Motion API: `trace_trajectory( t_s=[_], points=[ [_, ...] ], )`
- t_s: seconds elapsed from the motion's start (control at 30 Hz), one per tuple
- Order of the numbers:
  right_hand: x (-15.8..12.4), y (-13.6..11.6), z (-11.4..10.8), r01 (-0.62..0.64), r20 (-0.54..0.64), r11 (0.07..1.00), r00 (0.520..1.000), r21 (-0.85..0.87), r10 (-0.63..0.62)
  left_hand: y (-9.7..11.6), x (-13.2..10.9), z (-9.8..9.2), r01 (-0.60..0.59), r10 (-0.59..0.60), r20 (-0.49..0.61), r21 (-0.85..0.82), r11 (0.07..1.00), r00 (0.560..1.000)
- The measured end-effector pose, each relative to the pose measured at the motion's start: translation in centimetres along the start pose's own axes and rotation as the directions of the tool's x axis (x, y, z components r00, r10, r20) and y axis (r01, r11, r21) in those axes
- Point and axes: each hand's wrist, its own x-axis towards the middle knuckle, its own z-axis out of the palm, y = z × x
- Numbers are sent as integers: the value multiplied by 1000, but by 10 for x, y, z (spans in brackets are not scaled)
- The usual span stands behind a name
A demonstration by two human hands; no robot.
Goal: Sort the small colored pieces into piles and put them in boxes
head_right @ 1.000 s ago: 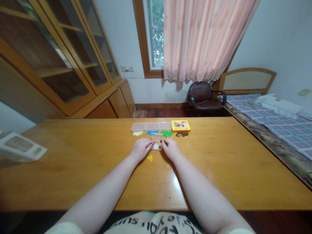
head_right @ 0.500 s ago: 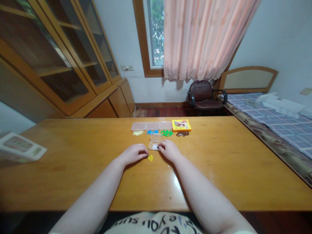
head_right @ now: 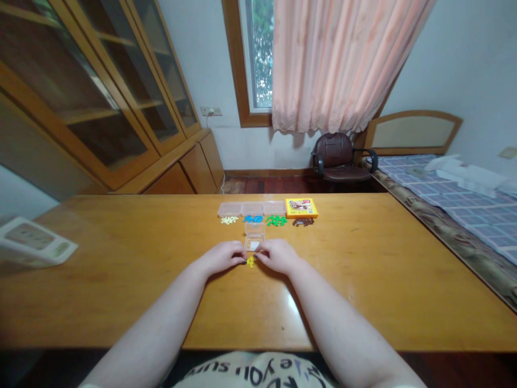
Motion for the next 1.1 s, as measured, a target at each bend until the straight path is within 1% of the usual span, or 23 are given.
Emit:
trace_trajectory(
  t_s=[0.1,0.2,0.27,0.33,0.4,0.53,0.6,0.67,0.77,0.87,0.97,1.1],
  points=[
    [-2,-5,0,24,84,999,996,-29,-21,1,0,0,-6,6,12,9,1000,1000],
    [-2,-8,1,32,115,997,993,-76,-23,2,-2,-2,9,-9,18,18,1000,1000],
    [-2,-10,0,34,130,995,991,-95,-21,1,-2,-3,19,-19,3,19,1000,1000],
    [-2,-11,0,35,146,994,989,-106,-19,0,-1,-3,21,-21,-45,6,1000,999],
    [-2,-11,1,38,160,992,987,-117,-19,-3,1,-1,23,-24,-126,-10,1000,992],
    [0,-11,3,30,175,989,985,-142,-5,-7,8,5,73,-74,-305,-14,997,949],
    [0,-10,3,19,177,988,984,-154,8,-7,9,6,86,-82,-344,-4,996,935],
    [1,-10,4,9,176,987,984,-159,19,-7,7,5,68,-61,-323,9,998,944],
    [1,-8,4,-5,164,988,986,-154,30,-4,3,2,-18,21,-199,14,1000,980],
    [1,-5,6,-31,149,987,987,-156,55,-1,1,1,-90,90,-90,12,996,992],
    [0,-4,7,-60,141,989,987,-137,80,1,1,2,-92,94,-49,31,995,994],
    [1,-5,5,-62,134,996,988,-67,70,2,1,2,-77,80,-28,69,995,996]
  ],
)
